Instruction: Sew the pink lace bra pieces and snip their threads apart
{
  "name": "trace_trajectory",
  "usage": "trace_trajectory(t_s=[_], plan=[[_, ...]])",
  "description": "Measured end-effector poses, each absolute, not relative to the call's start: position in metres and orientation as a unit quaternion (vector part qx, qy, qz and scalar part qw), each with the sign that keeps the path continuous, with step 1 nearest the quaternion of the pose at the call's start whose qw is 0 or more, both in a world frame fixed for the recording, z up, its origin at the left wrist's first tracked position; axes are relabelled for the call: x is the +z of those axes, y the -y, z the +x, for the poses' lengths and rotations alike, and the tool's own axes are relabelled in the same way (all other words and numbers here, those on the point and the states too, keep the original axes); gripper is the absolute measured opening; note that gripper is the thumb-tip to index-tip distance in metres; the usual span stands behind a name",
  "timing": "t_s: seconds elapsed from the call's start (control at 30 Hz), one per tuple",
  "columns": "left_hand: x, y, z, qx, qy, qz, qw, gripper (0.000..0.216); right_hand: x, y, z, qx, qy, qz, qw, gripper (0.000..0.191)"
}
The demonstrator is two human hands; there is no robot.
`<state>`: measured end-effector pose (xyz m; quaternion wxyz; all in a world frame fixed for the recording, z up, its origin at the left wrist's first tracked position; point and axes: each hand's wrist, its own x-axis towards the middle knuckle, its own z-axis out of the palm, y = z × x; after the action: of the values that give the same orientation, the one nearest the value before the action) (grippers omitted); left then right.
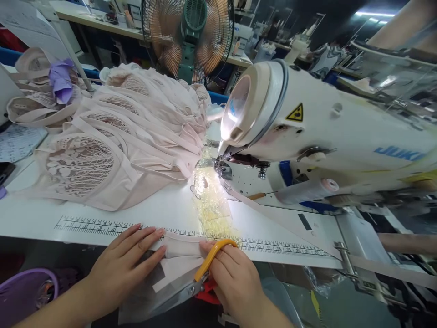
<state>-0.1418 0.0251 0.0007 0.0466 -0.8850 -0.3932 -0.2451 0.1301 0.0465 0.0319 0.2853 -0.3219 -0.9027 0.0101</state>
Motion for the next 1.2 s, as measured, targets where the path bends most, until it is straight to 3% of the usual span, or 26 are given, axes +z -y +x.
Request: trace_trajectory(t_s=[0.27, 0.7, 0.83, 0.97, 1.07, 1.2], plan=[[-0.004, -0.026, -0.142, -0.269, 0.394, -0.878, 0.037, 0.038, 0.03, -0.045, 0.126, -0.009, 0.896, -0.33, 0.297, 0.029], [-0.015, -0.034, -0.153, -0.224, 0.33, -0.906, 0.138, 0.04, 0.019, -0.049, 0.125, -0.054, 0.893, -0.325, 0.307, 0.022], [-0.012, -0.032, -0.144, -0.253, 0.386, -0.881, 0.108, 0.036, 0.019, -0.049, 0.125, -0.023, 0.897, -0.324, 0.3, 0.024], [-0.012, -0.009, -0.141, -0.31, 0.389, -0.862, 0.1, 0.041, 0.038, -0.039, 0.127, 0.08, 0.861, -0.374, 0.334, 0.009], [-0.035, 0.032, -0.131, -0.389, 0.432, -0.81, 0.073, 0.053, 0.068, -0.024, 0.124, 0.284, 0.785, -0.429, 0.345, 0.01], [-0.081, 0.08, -0.115, -0.304, 0.518, -0.799, 0.033, 0.07, 0.107, -0.006, 0.106, 0.49, 0.685, -0.376, 0.385, 0.018]])
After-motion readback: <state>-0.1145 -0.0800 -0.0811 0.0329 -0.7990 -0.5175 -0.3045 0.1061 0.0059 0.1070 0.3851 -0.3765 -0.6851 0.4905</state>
